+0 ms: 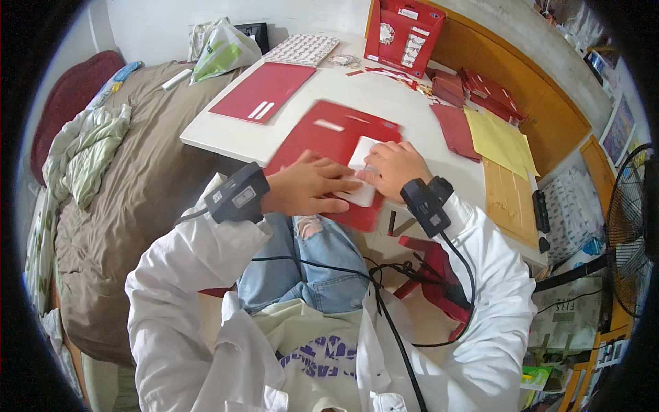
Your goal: Assembling red money wallets and inserting greeting cards into folders on a desk.
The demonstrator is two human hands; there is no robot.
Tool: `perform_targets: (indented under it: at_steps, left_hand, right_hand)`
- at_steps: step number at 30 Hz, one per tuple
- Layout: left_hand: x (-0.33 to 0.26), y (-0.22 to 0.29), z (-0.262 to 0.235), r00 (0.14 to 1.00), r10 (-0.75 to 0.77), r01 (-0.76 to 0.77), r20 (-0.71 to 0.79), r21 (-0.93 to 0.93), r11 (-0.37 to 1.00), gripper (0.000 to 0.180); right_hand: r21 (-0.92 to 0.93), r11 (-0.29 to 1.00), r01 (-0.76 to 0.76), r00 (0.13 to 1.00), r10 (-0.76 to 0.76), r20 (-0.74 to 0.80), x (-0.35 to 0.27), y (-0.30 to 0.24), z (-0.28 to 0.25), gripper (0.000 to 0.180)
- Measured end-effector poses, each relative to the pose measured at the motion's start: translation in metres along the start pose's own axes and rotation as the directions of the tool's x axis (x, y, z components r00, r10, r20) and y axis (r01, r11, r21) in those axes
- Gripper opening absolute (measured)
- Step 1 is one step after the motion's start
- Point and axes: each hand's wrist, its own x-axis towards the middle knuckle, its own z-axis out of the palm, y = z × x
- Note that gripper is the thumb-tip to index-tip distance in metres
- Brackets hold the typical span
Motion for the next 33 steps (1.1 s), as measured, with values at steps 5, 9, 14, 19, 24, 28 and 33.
perform_targets:
  at_steps: [5, 9, 14, 19, 24, 28, 33]
  left_hand:
    - [0.005, -0.008, 0.006, 0.985, 0.114, -0.136, -0.127, -0.183, 0.974, 0.047]
    - [-0.009, -0.016, -0.008, 0.957, -0.040, -0.006, -0.288, -0.156, 0.988, 0.042]
    - [-0.022, -0.023, -0.010, 0.997, -0.050, 0.049, -0.053, -0.020, 0.999, 0.040]
    - [-0.010, -0.019, -0.008, 0.993, 0.114, -0.114, -0.019, 0.039, 0.993, 0.034]
    - [-0.001, -0.026, 0.005, 0.984, 0.144, -0.153, -0.104, -0.082, 0.985, 0.033]
    - [0.004, -0.029, 0.009, 0.973, 0.053, -0.066, -0.223, -0.051, 0.996, 0.032]
    - [-0.010, -0.044, -0.012, 0.997, 0.047, -0.059, -0.068, -0.182, 0.982, 0.034]
  right_hand:
    - [0.029, 0.975, -0.222, 0.966, 0.216, 0.141, 0.017, 0.009, 0.004, 0.054]
    - [0.044, 0.958, -0.283, 0.909, 0.253, 0.331, 0.028, 0.012, -0.005, 0.053]
    - [0.226, 0.929, -0.292, 0.955, 0.296, 0.015, 0.037, 0.040, 0.028, 0.034]
    - [0.171, 0.929, -0.328, 0.930, 0.350, -0.116, 0.045, 0.036, 0.030, 0.024]
    - [-0.131, 0.978, -0.164, 0.956, 0.125, -0.265, 0.055, 0.037, 0.049, 0.019]
    - [0.252, 0.963, -0.099, 0.959, 0.159, -0.234, 0.031, 0.043, 0.047, 0.017]
    - [0.226, 0.967, 0.119, 0.981, -0.080, -0.175, -0.008, 0.028, -0.002, 0.023]
